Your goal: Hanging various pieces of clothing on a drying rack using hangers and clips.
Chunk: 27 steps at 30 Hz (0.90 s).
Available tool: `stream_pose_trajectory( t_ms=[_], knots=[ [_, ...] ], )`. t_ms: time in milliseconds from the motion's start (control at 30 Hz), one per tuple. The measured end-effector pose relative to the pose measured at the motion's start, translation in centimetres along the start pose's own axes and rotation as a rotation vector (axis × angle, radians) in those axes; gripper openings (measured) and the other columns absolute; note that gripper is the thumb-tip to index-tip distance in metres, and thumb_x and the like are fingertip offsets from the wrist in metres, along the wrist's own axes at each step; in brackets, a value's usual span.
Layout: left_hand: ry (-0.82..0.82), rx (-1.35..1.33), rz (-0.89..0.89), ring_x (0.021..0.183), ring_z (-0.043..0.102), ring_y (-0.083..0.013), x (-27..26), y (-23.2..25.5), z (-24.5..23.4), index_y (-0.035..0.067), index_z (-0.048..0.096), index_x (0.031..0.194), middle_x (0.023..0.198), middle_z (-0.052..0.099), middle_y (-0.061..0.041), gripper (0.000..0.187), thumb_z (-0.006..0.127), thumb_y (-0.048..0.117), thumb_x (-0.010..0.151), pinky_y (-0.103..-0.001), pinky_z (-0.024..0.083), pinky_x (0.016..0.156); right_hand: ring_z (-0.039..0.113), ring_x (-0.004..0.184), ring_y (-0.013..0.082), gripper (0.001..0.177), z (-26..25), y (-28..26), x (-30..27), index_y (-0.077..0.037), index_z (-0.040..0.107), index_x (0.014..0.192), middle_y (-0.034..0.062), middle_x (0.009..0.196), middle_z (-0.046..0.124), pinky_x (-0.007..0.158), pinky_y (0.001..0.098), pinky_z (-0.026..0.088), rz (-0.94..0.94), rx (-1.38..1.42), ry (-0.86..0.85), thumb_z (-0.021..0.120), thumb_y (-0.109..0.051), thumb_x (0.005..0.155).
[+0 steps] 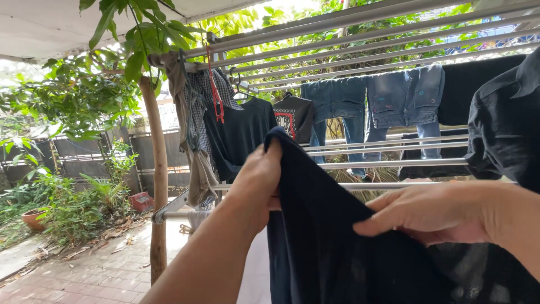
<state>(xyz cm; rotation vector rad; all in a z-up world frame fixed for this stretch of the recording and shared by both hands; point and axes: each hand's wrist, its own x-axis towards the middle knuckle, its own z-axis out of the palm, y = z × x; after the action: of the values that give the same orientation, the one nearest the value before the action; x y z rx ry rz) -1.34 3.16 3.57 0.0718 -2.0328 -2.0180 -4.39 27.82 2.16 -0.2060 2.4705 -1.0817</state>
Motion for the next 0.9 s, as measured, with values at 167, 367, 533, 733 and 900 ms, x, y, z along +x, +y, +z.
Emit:
stream_pose_trajectory(
  t_ms=[167,367,533,733,900],
  knots=[
    [0.362,0.371,0.159,0.068,0.072,-0.0237,-4.4,3.2,0.1,0.024,0.064,0.134,0.091,0.076,-0.011,0.041,0.052,0.044,0.100,-0.044,0.061,0.067,0.048,0.145,0.0285,0.061,-2.1,-0.4,0.4,-0.038,0.063,0.147,0.0075,0.152,0.053,0.111,0.0561,0.051,-0.017,0.240,0.258,0.068,-0.051,0.087],
    [0.587,0.867,0.320,0.092,0.072,-0.0323,-3.1,1.3,-0.6,0.022,0.078,0.115,0.088,0.076,-0.014,0.040,0.059,0.050,0.094,-0.048,0.052,0.089,0.012,0.159,0.0335,0.063,-3.7,-0.9,0.9,-0.029,0.060,0.153,0.0115,0.171,0.027,0.121,0.0623,0.010,-0.155,0.218,0.566,0.065,-0.053,0.095],
    [0.665,0.938,0.448,0.107,0.067,-0.0367,-3.3,0.6,-0.6,0.021,0.077,0.116,0.107,0.072,-0.017,0.044,0.057,0.053,0.093,-0.049,0.049,0.093,0.020,0.158,0.0333,0.063,-4.4,-0.5,1.7,-0.033,0.061,0.154,0.0080,0.173,0.028,0.117,0.0646,0.033,-0.272,0.472,0.539,0.066,-0.048,0.093],
    [0.657,0.626,0.393,0.110,0.065,-0.0398,-2.3,0.0,-2.3,0.012,0.074,0.114,0.110,0.073,-0.020,0.044,0.057,0.049,0.097,-0.049,0.048,0.094,0.034,0.150,0.0363,0.076,-4.3,-3.8,2.4,-0.021,0.049,0.155,0.0121,0.168,0.037,0.118,0.0596,0.037,-0.370,0.489,0.374,0.071,-0.050,0.088],
    [0.322,0.183,0.234,0.098,0.070,-0.0299,-0.8,-0.5,-6.2,0.004,0.073,0.113,0.108,0.077,-0.016,0.041,0.066,0.039,0.093,-0.045,0.054,0.089,0.012,0.161,0.0326,0.078,-2.2,-6.2,4.5,-0.026,0.042,0.161,0.0101,0.174,0.019,0.127,0.0578,0.014,-0.245,0.333,0.481,0.064,-0.056,0.091]
  ],
)
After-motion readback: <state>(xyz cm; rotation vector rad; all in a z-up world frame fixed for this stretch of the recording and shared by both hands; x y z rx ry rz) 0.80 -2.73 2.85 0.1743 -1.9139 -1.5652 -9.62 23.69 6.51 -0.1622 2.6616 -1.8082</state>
